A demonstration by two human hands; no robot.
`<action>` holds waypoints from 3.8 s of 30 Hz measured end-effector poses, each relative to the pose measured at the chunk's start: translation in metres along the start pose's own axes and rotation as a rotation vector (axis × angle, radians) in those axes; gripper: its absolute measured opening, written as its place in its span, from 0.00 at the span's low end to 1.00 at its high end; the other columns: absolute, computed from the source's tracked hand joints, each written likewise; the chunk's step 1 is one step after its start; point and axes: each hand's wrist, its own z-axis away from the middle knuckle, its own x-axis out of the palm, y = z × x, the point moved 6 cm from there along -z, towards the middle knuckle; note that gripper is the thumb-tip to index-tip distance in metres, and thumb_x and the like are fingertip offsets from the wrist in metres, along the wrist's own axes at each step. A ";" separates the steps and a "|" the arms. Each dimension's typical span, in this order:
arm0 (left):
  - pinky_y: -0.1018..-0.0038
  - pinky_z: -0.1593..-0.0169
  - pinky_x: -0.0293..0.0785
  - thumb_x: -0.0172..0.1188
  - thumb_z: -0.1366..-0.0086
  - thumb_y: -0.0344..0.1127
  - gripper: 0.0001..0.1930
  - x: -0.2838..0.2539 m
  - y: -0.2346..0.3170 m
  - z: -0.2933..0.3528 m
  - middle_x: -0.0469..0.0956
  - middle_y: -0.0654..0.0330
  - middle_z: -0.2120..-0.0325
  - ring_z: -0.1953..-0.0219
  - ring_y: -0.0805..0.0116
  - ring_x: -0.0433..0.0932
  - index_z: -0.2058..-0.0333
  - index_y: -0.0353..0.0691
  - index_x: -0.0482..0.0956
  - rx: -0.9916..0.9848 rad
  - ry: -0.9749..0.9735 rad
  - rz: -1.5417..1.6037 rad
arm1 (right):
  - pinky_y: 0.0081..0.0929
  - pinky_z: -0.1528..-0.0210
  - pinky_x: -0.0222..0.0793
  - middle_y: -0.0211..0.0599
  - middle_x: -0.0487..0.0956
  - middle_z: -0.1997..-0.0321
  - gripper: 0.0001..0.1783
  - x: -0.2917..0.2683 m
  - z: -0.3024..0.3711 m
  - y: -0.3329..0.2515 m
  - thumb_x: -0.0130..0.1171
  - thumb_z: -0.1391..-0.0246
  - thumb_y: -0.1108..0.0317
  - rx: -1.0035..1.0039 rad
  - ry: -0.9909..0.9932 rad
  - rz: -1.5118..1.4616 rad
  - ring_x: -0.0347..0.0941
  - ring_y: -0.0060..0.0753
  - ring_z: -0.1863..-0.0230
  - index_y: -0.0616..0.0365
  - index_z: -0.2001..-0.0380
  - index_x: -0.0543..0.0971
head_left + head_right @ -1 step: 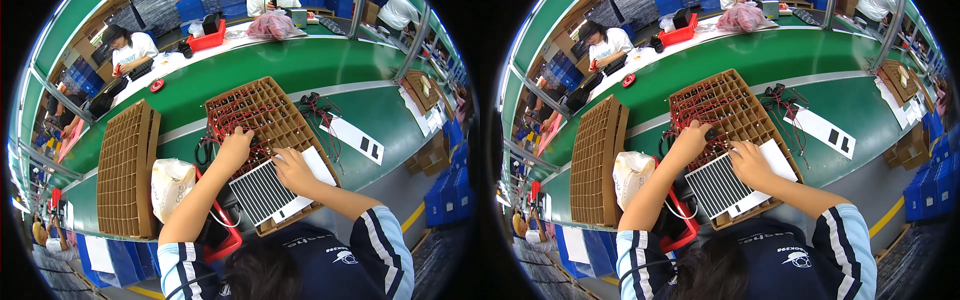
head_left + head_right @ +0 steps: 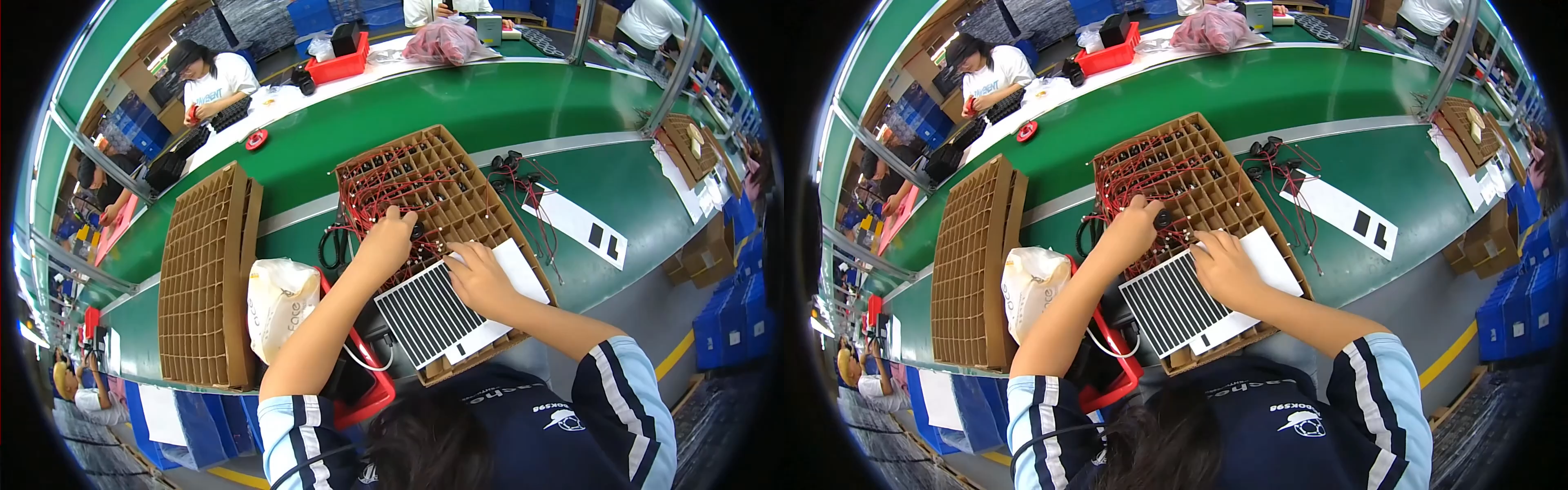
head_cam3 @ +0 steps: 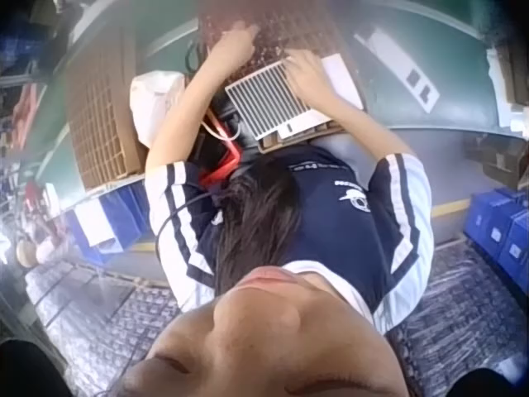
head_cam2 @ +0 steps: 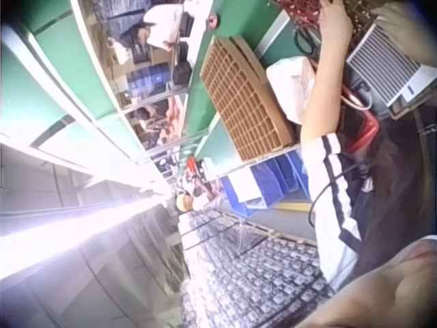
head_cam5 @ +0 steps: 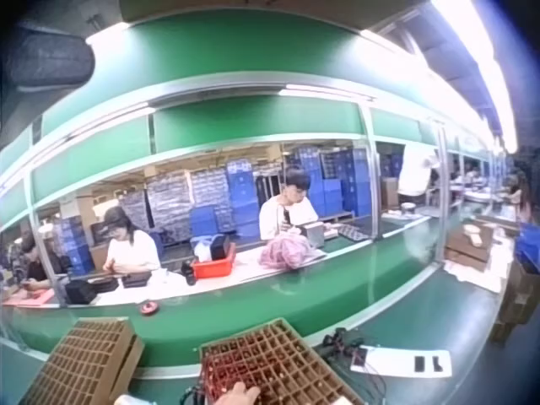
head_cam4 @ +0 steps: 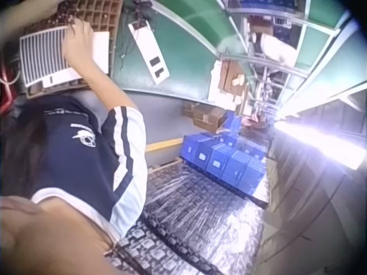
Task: Connecting wires to small electronic components on a factory assembly line.
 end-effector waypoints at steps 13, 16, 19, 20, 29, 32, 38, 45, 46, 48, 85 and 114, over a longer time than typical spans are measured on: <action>0.63 0.71 0.72 0.60 0.56 0.40 0.13 -0.060 0.033 0.029 0.73 0.52 0.76 0.74 0.53 0.75 0.73 0.39 0.71 0.021 0.024 -0.145 | 0.36 0.55 0.57 0.43 0.67 0.59 0.13 0.000 -0.004 0.003 0.52 0.61 0.73 0.064 -0.027 -0.047 0.61 0.44 0.55 0.62 0.67 0.71; 0.63 0.70 0.71 0.58 0.54 0.41 0.14 -0.055 0.069 0.048 0.73 0.51 0.76 0.73 0.53 0.74 0.73 0.36 0.71 0.179 -0.087 0.010 | 0.39 0.55 0.56 0.44 0.65 0.58 0.14 0.000 -0.001 0.007 0.54 0.63 0.76 0.062 -0.035 -0.094 0.60 0.47 0.54 0.59 0.68 0.68; 0.63 0.69 0.72 0.56 0.51 0.41 0.14 -0.017 0.085 0.074 0.73 0.50 0.75 0.71 0.52 0.74 0.73 0.34 0.70 0.202 -0.361 0.012 | 0.39 0.55 0.56 0.44 0.64 0.60 0.16 0.000 -0.003 0.004 0.56 0.65 0.76 0.064 -0.025 -0.159 0.61 0.48 0.55 0.59 0.70 0.65; 0.62 0.69 0.72 0.55 0.50 0.39 0.14 -0.005 0.085 0.082 0.73 0.49 0.76 0.72 0.51 0.75 0.71 0.34 0.69 0.228 -0.381 0.080 | 0.39 0.54 0.56 0.44 0.65 0.59 0.15 -0.002 -0.002 0.003 0.55 0.63 0.75 0.074 -0.019 -0.175 0.61 0.47 0.54 0.61 0.68 0.65; 0.59 0.67 0.69 0.54 0.48 0.36 0.19 0.022 0.070 0.080 0.73 0.42 0.78 0.72 0.45 0.73 0.62 0.32 0.58 0.064 -0.538 0.282 | 0.40 0.51 0.58 0.48 0.66 0.53 0.07 -0.012 0.000 -0.002 0.54 0.59 0.72 -0.038 0.041 -0.132 0.61 0.50 0.51 0.62 0.72 0.74; 0.58 0.67 0.69 0.54 0.49 0.36 0.20 0.018 0.071 0.078 0.72 0.41 0.78 0.72 0.45 0.73 0.63 0.31 0.56 0.034 -0.541 0.290 | 0.38 0.54 0.59 0.46 0.67 0.56 0.05 -0.016 -0.003 0.001 0.56 0.58 0.71 0.042 0.034 -0.260 0.63 0.47 0.54 0.61 0.79 0.72; 0.57 0.67 0.70 0.53 0.50 0.33 0.21 0.024 0.068 0.078 0.72 0.40 0.78 0.72 0.43 0.73 0.63 0.30 0.54 0.068 -0.580 0.291 | 0.23 0.60 0.59 0.38 0.67 0.65 0.09 -0.024 -0.003 0.029 0.55 0.54 0.70 0.282 0.067 -0.730 0.64 0.31 0.62 0.63 0.81 0.70; 0.62 0.60 0.68 0.53 0.47 0.35 0.19 0.029 0.064 0.077 0.72 0.41 0.70 0.64 0.46 0.72 0.62 0.30 0.57 0.020 -0.635 0.320 | 0.30 0.55 0.68 0.37 0.69 0.68 0.14 -0.057 0.007 0.081 0.40 0.48 0.72 0.605 0.251 -1.395 0.71 0.34 0.60 0.63 0.84 0.70; 0.62 0.60 0.68 0.54 0.47 0.35 0.19 0.027 0.066 0.076 0.72 0.41 0.70 0.64 0.46 0.72 0.62 0.31 0.57 0.019 -0.650 0.314 | 0.31 0.55 0.68 0.38 0.70 0.68 0.13 -0.070 0.002 0.079 0.40 0.48 0.71 0.620 0.248 -1.432 0.71 0.35 0.59 0.63 0.82 0.69; 0.62 0.60 0.68 0.54 0.46 0.36 0.20 0.025 0.064 0.077 0.72 0.42 0.70 0.64 0.46 0.72 0.62 0.31 0.57 -0.018 -0.670 0.304 | 0.34 0.54 0.66 0.41 0.72 0.69 0.09 -0.088 -0.009 0.073 0.40 0.48 0.69 0.555 0.187 -1.440 0.71 0.38 0.58 0.62 0.77 0.66; 0.82 0.73 0.68 0.51 0.43 0.22 0.16 -0.063 0.028 0.023 0.70 0.59 0.73 0.76 0.75 0.72 0.60 0.37 0.55 -0.144 0.048 1.567 | 0.16 0.66 0.64 0.29 0.71 0.72 0.04 -0.050 -0.121 0.022 0.49 0.47 0.74 0.164 -0.426 -1.509 0.68 0.17 0.71 0.62 0.68 0.68; 0.84 0.65 0.62 0.40 0.36 0.30 0.12 -0.048 0.017 0.026 0.67 0.63 0.70 0.71 0.80 0.66 0.54 0.38 0.61 -0.317 0.267 1.445 | 0.23 0.67 0.65 0.32 0.74 0.73 0.04 -0.049 -0.122 0.011 0.55 0.52 0.72 -0.118 -0.410 -1.061 0.70 0.28 0.69 0.58 0.70 0.73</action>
